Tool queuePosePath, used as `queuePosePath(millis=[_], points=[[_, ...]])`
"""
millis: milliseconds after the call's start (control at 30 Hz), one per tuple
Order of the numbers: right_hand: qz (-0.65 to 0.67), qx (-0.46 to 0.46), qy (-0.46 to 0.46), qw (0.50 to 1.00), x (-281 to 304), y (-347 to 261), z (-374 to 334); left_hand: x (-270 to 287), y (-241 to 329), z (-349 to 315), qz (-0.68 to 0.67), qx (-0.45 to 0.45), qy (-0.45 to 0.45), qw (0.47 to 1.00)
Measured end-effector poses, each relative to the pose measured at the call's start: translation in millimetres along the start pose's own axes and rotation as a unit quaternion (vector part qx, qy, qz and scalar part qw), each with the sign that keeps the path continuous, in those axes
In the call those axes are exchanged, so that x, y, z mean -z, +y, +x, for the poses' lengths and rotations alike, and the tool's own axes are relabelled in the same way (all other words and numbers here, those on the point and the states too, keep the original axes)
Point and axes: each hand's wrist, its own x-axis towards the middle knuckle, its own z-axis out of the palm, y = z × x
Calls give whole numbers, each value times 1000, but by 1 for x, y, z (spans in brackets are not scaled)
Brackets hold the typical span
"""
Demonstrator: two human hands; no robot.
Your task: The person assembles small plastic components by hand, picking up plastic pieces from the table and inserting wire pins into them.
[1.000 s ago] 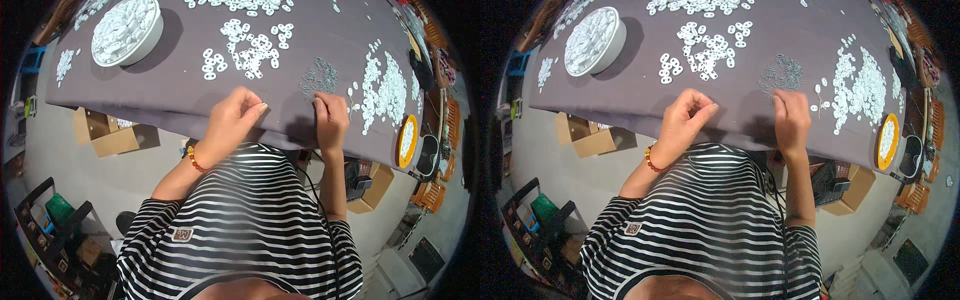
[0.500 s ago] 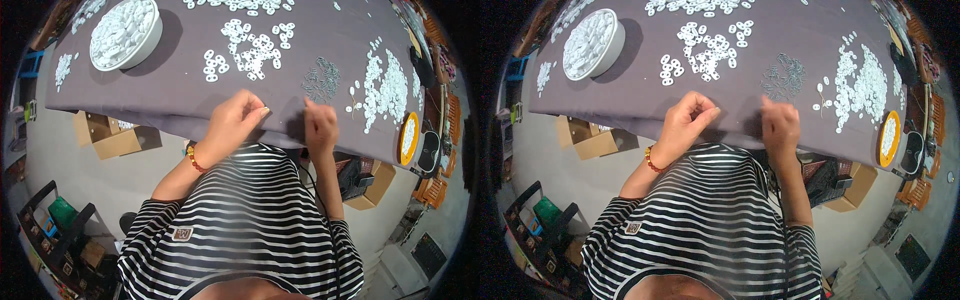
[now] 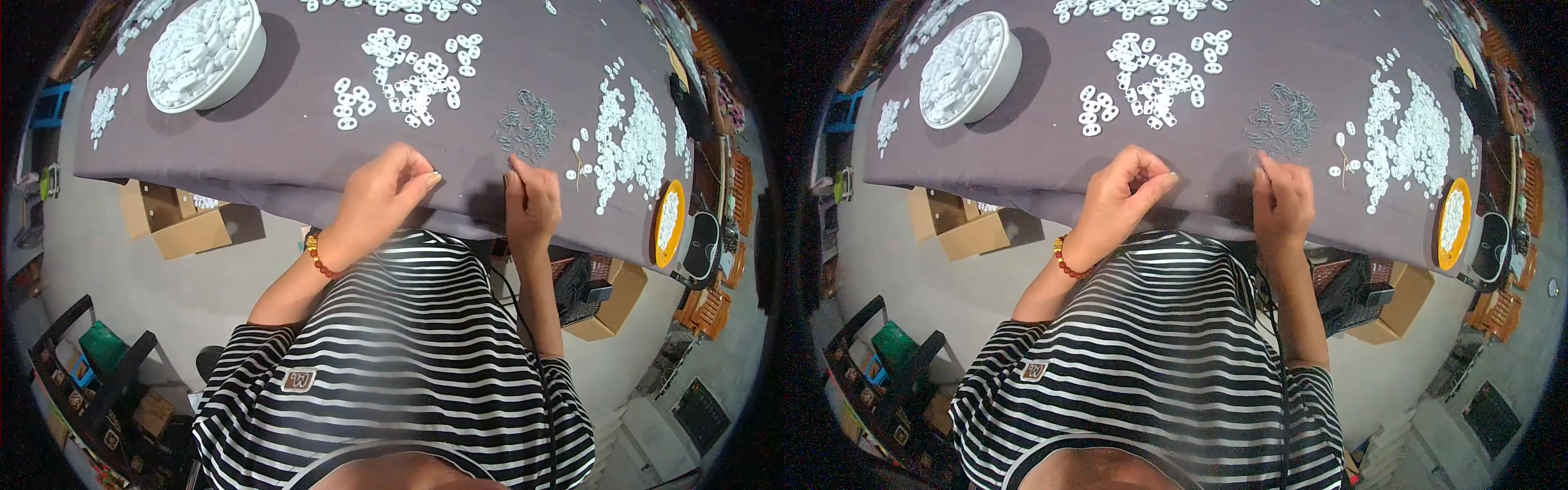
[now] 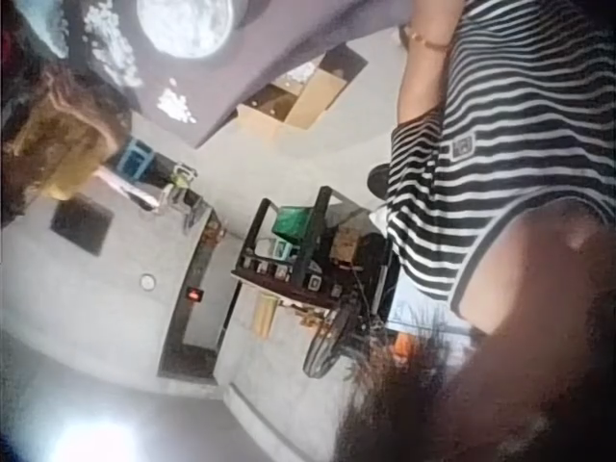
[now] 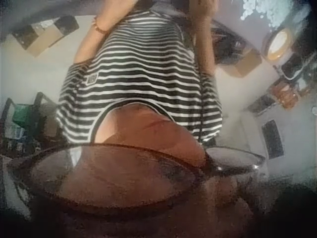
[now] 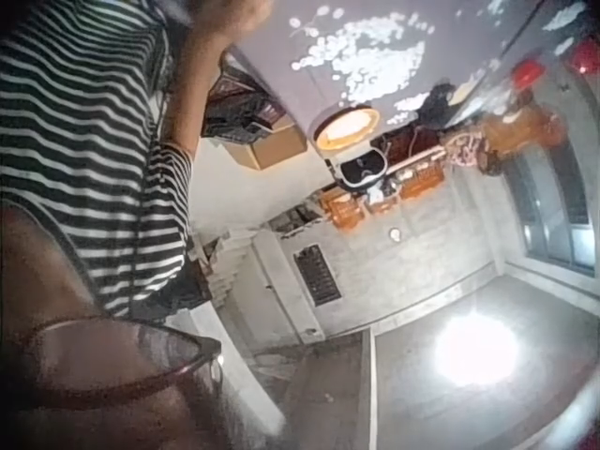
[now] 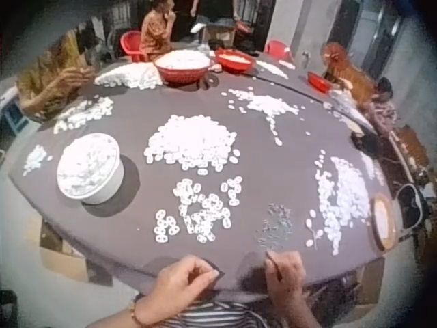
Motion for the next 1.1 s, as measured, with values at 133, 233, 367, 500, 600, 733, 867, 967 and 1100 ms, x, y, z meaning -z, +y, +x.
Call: queuePosePath(millis=[133, 233, 367, 500, 600, 733, 867, 967, 1100], points=[[-85, 48, -32, 995, 1, 1, -2, 0, 2, 0, 2, 11, -4, 1000], [-141, 73, -44, 986, -3, 1, -2, -1, 0, 0, -8, -11, 5, 1000], [-102, 41, -12, 994, -5, 12, 5, 0, 2, 0, -35, 17, -1, 999], [-177, 54, -72, 980, -1, 5, 16, 0, 0, -1, -55, 26, 15, 998], [-206, 113, -82, 968, -2, 12, 13, 1, 1, 0, -61, 32, 3, 998], [-207, 133, -130, 961, 2, 14, 16, 3, 5, 0, -48, 37, -10, 998], [-174, 157, -89, 968, 1, 12, 21, 3, 3, 0, -113, 44, 4, 993], [-85, 156, -44, 983, 3, -1, 29, 1, 0, 2, -260, 41, -1, 965], [40, 127, -37, 990, -4, -27, 40, 3, 4, 3, -303, 61, -26, 951]])
